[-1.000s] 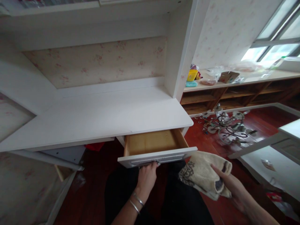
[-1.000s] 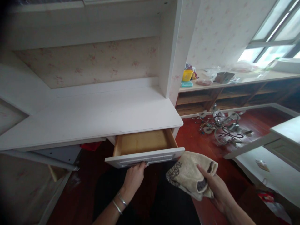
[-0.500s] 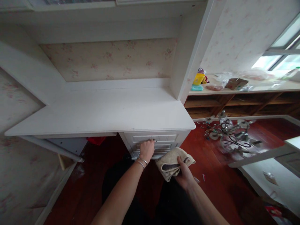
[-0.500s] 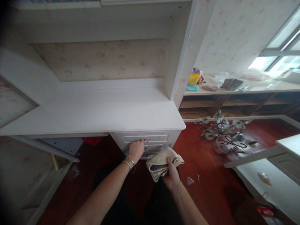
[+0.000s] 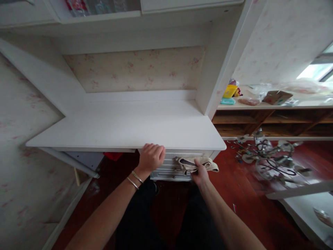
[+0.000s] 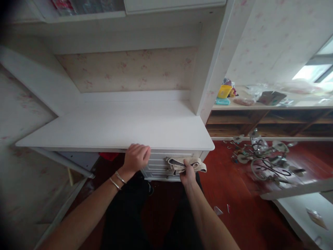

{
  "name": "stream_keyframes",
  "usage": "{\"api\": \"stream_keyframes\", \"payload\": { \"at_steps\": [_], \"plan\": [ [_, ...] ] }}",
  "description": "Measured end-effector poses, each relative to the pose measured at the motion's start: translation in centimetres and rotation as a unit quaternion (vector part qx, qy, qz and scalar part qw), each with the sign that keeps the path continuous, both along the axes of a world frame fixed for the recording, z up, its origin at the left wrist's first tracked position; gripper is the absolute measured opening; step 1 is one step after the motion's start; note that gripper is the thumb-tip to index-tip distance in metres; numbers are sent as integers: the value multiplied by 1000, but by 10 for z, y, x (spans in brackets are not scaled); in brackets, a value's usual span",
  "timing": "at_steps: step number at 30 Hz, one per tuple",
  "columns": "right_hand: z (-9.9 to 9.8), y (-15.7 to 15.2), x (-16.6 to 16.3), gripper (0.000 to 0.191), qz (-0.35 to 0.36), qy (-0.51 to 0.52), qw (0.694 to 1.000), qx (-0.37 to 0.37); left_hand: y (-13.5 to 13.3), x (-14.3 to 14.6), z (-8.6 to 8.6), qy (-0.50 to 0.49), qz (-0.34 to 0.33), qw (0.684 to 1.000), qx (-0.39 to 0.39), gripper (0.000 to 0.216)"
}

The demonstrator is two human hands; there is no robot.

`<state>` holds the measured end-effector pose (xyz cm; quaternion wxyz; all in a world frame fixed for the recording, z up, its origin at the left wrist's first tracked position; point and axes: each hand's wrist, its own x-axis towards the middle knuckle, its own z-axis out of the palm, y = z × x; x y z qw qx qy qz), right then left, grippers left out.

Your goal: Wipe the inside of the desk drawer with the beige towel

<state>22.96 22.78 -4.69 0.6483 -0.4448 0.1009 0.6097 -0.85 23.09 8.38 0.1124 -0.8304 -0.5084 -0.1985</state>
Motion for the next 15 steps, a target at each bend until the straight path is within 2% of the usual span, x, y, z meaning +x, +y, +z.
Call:
{"api": "stream_keyframes", "payload": {
  "at_steps": [2,4,6,8,9,12,15],
  "plan": [
    [-5,5,-5,16,-4,-2,1000,-4,18,-32,19,-2,29,997,65,32],
    [-9,9,-9,17,-11,-6,1000,-11,40,-64,27,-6,97,993,70,31],
    [-14,12,-13,18,-18,-13,1000,-16,61,-92,23,-39,203,978,25,30],
    [-17,15,-16,20,-28,-23,999,-18,75,-113,10,-97,345,932,-52,32],
    [-19,17,-17,21,-34,-29,999,-21,78,-119,2,-105,374,919,-66,34],
    [-24,23,-18,28,-61,-49,996,-38,80,-128,-19,-94,377,920,-39,36],
    [-26,29,-15,33,-77,-60,994,-58,77,-129,-29,-76,367,927,-9,36]
  ]
}}
